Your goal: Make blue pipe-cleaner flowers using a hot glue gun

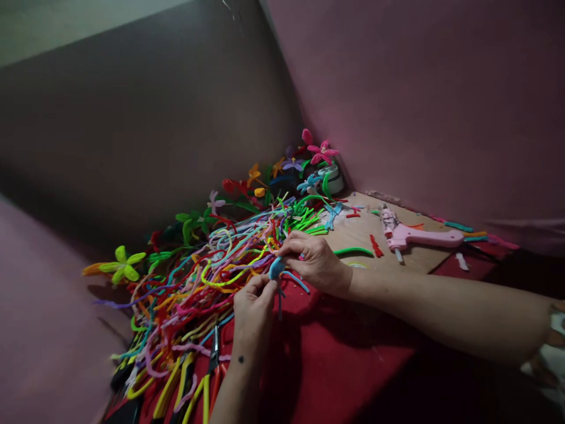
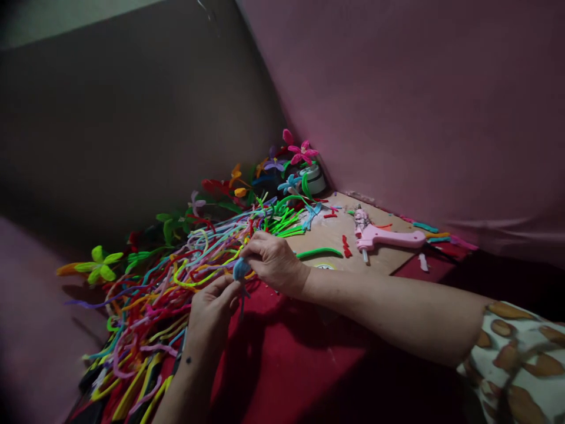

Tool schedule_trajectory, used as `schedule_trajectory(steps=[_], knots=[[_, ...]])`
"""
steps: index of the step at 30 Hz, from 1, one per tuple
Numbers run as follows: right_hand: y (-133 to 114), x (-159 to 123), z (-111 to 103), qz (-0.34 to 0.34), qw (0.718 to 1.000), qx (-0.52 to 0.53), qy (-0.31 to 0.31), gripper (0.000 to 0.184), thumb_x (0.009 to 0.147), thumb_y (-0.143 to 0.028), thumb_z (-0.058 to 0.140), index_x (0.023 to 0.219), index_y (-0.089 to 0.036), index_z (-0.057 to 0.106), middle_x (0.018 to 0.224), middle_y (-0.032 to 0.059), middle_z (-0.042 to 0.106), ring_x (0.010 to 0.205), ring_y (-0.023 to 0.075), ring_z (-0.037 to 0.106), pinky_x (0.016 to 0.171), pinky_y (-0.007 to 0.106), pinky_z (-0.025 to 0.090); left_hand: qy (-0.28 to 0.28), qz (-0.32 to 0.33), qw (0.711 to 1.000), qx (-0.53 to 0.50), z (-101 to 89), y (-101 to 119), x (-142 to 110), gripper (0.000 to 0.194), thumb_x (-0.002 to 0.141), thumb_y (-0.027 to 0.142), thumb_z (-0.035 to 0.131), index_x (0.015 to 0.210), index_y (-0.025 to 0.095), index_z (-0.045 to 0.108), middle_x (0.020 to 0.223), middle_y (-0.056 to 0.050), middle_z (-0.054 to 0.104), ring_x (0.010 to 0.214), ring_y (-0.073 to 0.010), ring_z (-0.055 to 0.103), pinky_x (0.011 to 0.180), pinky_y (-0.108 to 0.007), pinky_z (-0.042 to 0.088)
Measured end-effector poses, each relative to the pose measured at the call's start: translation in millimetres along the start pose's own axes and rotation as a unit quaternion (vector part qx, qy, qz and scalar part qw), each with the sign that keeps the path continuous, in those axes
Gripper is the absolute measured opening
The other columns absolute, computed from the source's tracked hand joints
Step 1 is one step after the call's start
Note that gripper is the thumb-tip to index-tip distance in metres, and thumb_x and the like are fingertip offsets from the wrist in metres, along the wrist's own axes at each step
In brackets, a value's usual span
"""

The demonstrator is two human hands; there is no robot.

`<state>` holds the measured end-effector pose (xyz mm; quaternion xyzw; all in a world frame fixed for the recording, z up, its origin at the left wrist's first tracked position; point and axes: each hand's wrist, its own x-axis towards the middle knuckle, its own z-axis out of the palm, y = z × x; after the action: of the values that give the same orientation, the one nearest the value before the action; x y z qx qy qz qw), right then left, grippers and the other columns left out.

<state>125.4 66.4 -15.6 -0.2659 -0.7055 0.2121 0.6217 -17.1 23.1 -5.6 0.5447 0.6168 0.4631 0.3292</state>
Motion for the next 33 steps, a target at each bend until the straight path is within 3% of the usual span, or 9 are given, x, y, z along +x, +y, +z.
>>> schedule_trajectory(steps=[4, 6, 10, 16, 20, 25, 29, 33], knots=[[-3, 1, -1, 0.017, 1.0, -0.008, 0.014, 0.035, 0.072, -0.005, 0.053, 0.104, -0.016, 0.059, 0.083, 0.0033, 0.055, 0.072, 0.0124, 0.052, 0.067, 0.024, 0.045, -0.029, -0.037, 0.996, -0.073, 2.2, -2, 2, 0.017, 0.061, 0.03, 0.064, 0.059, 0.015, 0.057, 0.044, 0.006, 0.042, 0.04, -0.0055, 0.03, 0.041, -0.02, 0.022], [-3, 3, -2, 0.037, 0.998, 0.007, 0.041, 0.036, 0.073, -0.008, 0.052, 0.108, -0.016, 0.055, 0.085, 0.0033, 0.054, 0.073, 0.0124, 0.052, 0.067, 0.024, 0.045, -0.04, -0.059, 0.991, -0.115, 2.8, -2, 2, 0.019, 0.061, 0.03, 0.066, 0.058, 0.014, 0.055, 0.042, 0.008, 0.039, 0.038, -0.0043, 0.028, 0.04, -0.019, 0.021], [4, 7, -4, 0.107, 0.99, 0.057, 0.068, 0.02, 0.077, -0.014, 0.047, 0.095, -0.016, 0.056, 0.08, 0.0018, 0.055, 0.073, 0.0123, 0.052, 0.069, 0.025, 0.044, -0.06, -0.108, 0.975, -0.183, 5.3, -4, 3, 0.022, 0.058, 0.029, 0.069, 0.057, 0.015, 0.052, 0.039, 0.009, 0.036, 0.035, -0.0035, 0.026, 0.037, -0.019, 0.019], [12, 8, -4, 0.187, 0.978, 0.065, 0.058, 0.016, 0.073, -0.014, 0.047, 0.081, -0.014, 0.061, 0.075, 0.0018, 0.059, 0.07, 0.0126, 0.054, 0.067, 0.025, 0.044, -0.084, -0.11, 0.967, -0.215, 11.6, -10, 3, 0.021, 0.061, 0.026, 0.068, 0.054, 0.016, 0.052, 0.037, 0.008, 0.035, 0.034, -0.0043, 0.027, 0.038, -0.02, 0.021], [13, 8, -4, 0.197, 0.977, 0.065, 0.045, 0.017, 0.071, -0.013, 0.047, 0.077, -0.015, 0.062, 0.067, -0.0005, 0.057, 0.064, 0.0115, 0.052, 0.062, 0.024, 0.043, -0.085, -0.108, 0.972, -0.189, 11.2, -12, 2, 0.028, 0.062, 0.03, 0.067, 0.049, 0.017, 0.045, 0.035, 0.008, 0.033, 0.032, -0.0039, 0.025, 0.037, -0.02, 0.018], [18, 11, -5, 0.207, 0.975, 0.058, 0.056, 0.018, 0.07, -0.014, 0.047, 0.079, -0.014, 0.063, 0.069, 0.0004, 0.059, 0.061, 0.0111, 0.051, 0.058, 0.024, 0.042, -0.15, -0.158, 0.971, -0.101, 6.1, -14, 4, 0.032, 0.059, 0.033, 0.067, 0.044, 0.017, 0.043, 0.033, 0.007, 0.034, 0.029, -0.0045, 0.024, 0.033, -0.021, 0.015], [19, 10, -3, 0.196, 0.979, 0.036, 0.054, 0.019, 0.071, -0.013, 0.047, 0.079, -0.014, 0.064, 0.071, 0.0014, 0.061, 0.064, 0.0115, 0.054, 0.059, 0.023, 0.043, -0.155, -0.161, 0.974, -0.031, 1.8, -17, 8, 0.035, 0.059, 0.038, 0.065, 0.04, 0.017, 0.043, 0.029, 0.006, 0.033, 0.027, -0.0048, 0.024, 0.033, -0.021, 0.014], [15, 15, -7, 0.181, 0.977, -0.1, -0.048, 0.024, 0.072, -0.008, 0.044, 0.081, -0.013, 0.066, 0.076, 0.0036, 0.066, 0.068, 0.0121, 0.059, 0.059, 0.021, 0.044, -0.152, -0.156, 0.976, 0.015, -1.5, -20, 11, 0.036, 0.057, 0.042, 0.066, 0.041, 0.017, 0.045, 0.03, 0.006, 0.033, 0.027, -0.0047, 0.025, 0.033, -0.021, 0.014]])
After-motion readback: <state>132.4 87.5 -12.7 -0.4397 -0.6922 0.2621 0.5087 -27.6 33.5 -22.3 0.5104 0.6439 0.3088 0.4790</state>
